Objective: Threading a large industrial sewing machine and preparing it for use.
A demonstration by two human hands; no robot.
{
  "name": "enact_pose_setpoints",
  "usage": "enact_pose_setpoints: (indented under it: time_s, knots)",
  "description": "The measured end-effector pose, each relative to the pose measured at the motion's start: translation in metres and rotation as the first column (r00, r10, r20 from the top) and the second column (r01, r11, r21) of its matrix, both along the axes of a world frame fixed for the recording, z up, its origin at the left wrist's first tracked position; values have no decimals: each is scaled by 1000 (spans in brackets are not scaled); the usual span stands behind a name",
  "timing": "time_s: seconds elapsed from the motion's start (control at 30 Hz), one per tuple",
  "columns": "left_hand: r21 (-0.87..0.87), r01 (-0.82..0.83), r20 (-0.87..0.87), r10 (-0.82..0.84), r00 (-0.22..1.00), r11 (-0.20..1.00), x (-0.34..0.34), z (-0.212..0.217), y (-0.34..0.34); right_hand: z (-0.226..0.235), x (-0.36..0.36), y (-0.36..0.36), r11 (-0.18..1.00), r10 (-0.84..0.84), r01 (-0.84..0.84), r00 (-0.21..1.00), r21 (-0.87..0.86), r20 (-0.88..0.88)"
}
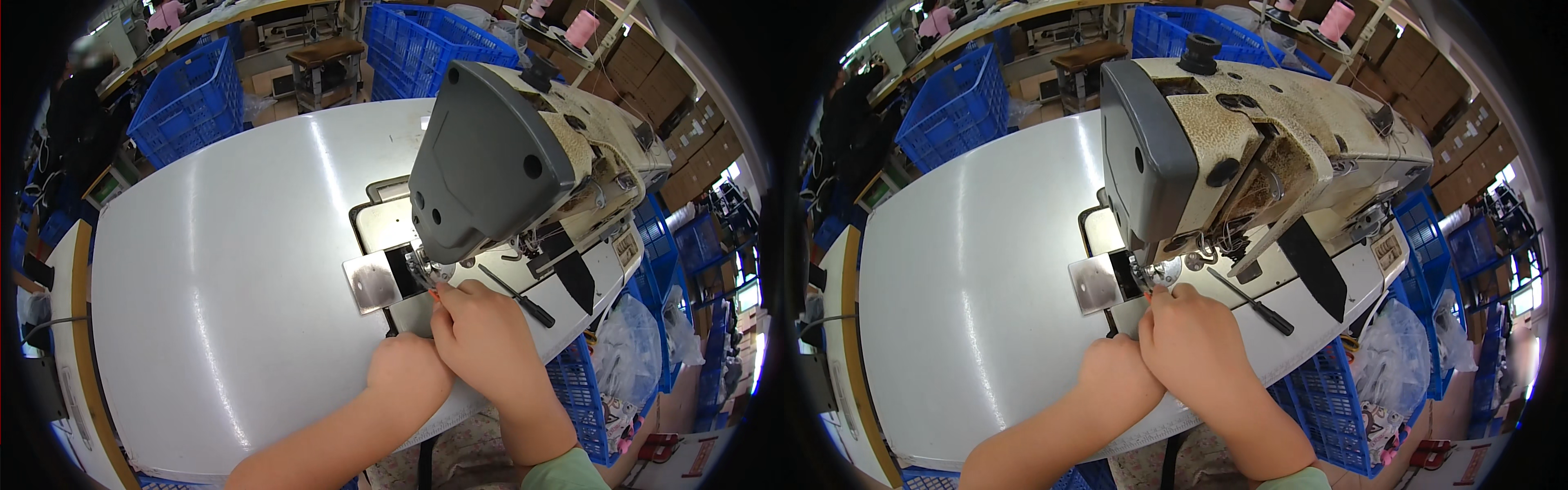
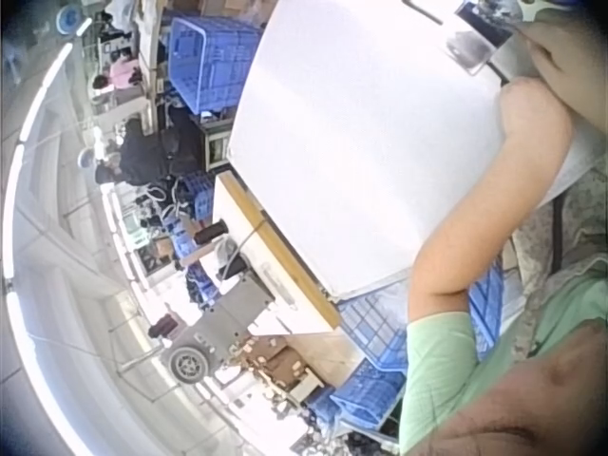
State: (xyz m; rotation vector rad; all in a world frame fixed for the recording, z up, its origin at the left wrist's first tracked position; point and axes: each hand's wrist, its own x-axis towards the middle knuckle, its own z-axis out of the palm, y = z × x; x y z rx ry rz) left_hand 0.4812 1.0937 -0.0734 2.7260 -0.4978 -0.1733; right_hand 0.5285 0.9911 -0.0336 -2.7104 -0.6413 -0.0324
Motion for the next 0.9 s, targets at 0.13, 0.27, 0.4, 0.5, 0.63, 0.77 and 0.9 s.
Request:
enact_pose_setpoints:
  time_s: [0.13, 0.27, 0.4, 0.5, 0.63, 0.77, 0.9]
  knots:
    - [42, 21, -12, -20, 1000, 999, 0, 1, 1, -4, 6, 1, 998, 56, -56, 998, -2, 31]
    - [22, 28, 61, -29, 998, 999, 0, -7, 1, -7, 10, 4, 999, 46, -46, 996, -5, 72]
    - [11, 2, 101, -3, 995, 1000, 1, -8, -1, -11, 15, 4, 998, 61, -63, 992, 14, 113]
    - [66, 14, 103, -21, 994, 998, 0, -11, 0, -3, 7, 3, 998, 55, -55, 998, 14, 22]
    - [105, 41, 87, -50, 995, 994, 1, -5, 1, 0, 3, 1, 999, 32, -32, 999, 2, 17]
    - [55, 30, -3, -30, 1000, 998, 3, 1, 0, -2, 5, 5, 1000, 13, -13, 1000, -23, 26]
    - [16, -11, -96, 12, 995, 1000, 5, 5, -1, -4, 9, 10, 1000, 10, -9, 1000, -30, 30]
